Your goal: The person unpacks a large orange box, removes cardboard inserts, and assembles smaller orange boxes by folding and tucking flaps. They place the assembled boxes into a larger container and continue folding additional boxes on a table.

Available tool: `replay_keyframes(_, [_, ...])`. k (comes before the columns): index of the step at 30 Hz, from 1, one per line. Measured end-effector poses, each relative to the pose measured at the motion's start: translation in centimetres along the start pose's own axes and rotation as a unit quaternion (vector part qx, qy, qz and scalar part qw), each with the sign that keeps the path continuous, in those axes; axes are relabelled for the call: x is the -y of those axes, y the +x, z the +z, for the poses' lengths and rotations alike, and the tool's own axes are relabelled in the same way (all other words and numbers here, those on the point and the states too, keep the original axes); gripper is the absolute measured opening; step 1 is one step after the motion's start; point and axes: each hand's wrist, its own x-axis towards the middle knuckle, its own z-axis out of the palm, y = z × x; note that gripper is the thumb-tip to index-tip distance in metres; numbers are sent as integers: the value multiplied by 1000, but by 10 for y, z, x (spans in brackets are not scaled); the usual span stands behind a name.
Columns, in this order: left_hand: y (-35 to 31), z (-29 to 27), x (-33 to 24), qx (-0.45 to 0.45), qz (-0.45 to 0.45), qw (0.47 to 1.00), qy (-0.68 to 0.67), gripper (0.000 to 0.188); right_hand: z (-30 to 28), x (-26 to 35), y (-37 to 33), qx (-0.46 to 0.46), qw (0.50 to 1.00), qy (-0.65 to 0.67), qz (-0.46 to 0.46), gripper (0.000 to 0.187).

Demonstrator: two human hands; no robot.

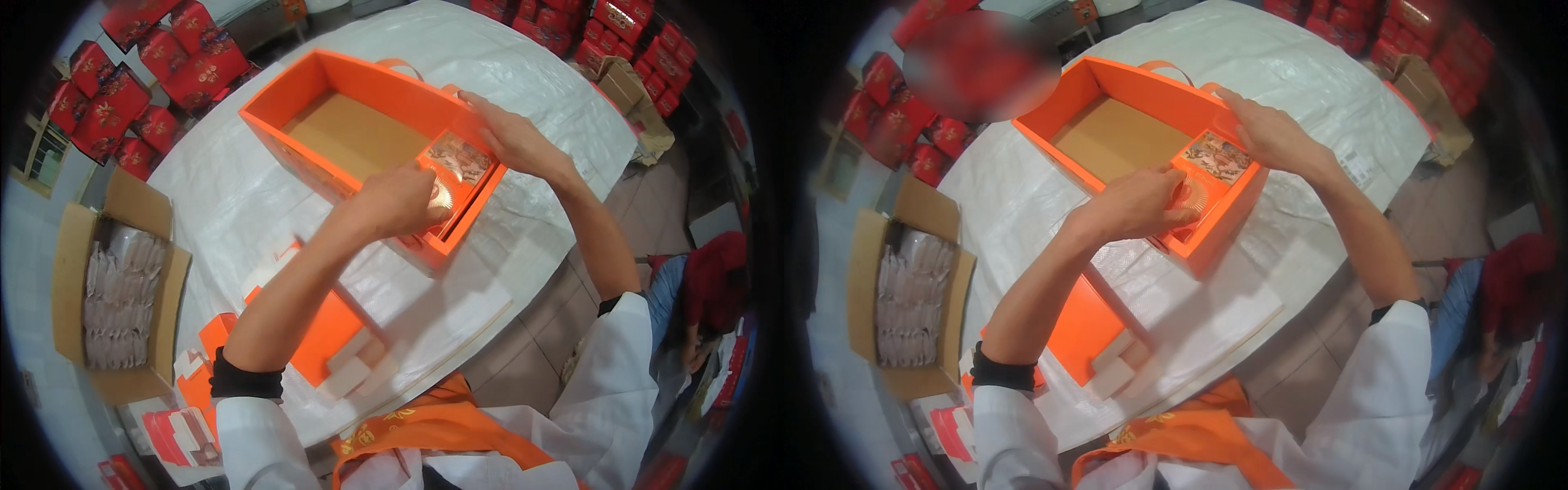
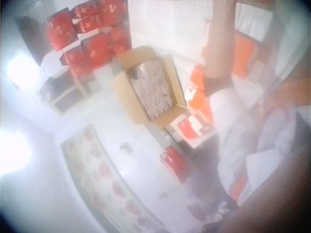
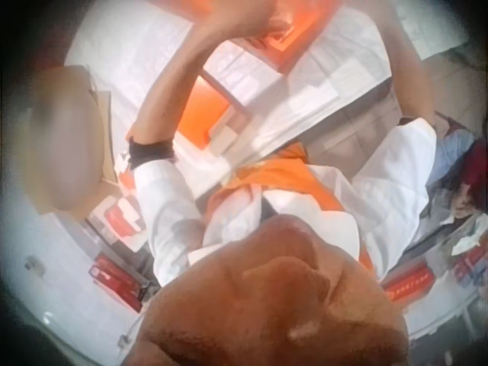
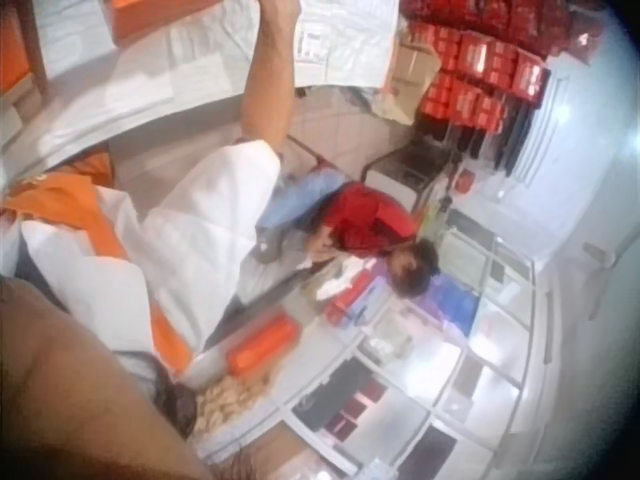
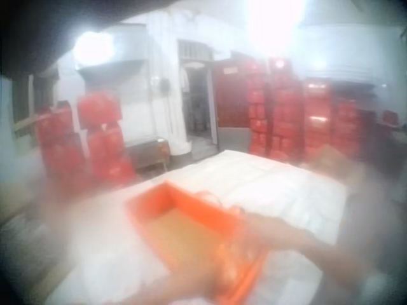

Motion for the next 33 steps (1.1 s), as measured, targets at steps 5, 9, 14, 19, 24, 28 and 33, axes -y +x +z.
replay_keyframes(5, [12,-3,3,57,-4,998,-3,60,-12,-4,20,131,984,35,114,45])
replay_keyframes(9, [24,0,-2,53,-18,997,44,81,-12,-11,21,87,986,122,76,40])
replay_keyframes(14, [15,20,-16,17,-23,992,122,102,-13,4,-9,32,971,207,119,38])
replay_keyframes(19, [13,22,-19,19,-8,988,155,104,-17,-1,-41,32,973,190,128,39])
replay_keyframes(24, [24,36,-20,-61,11,987,146,101,-11,-4,-54,-7,980,157,119,39])
replay_keyframes(28, [36,28,-11,-72,-5,989,130,100,-13,3,-57,-3,981,152,123,40])
replay_keyframes(33, [58,1,22,-90,-27,985,143,99,-6,-6,-58,-31,983,152,102,39])
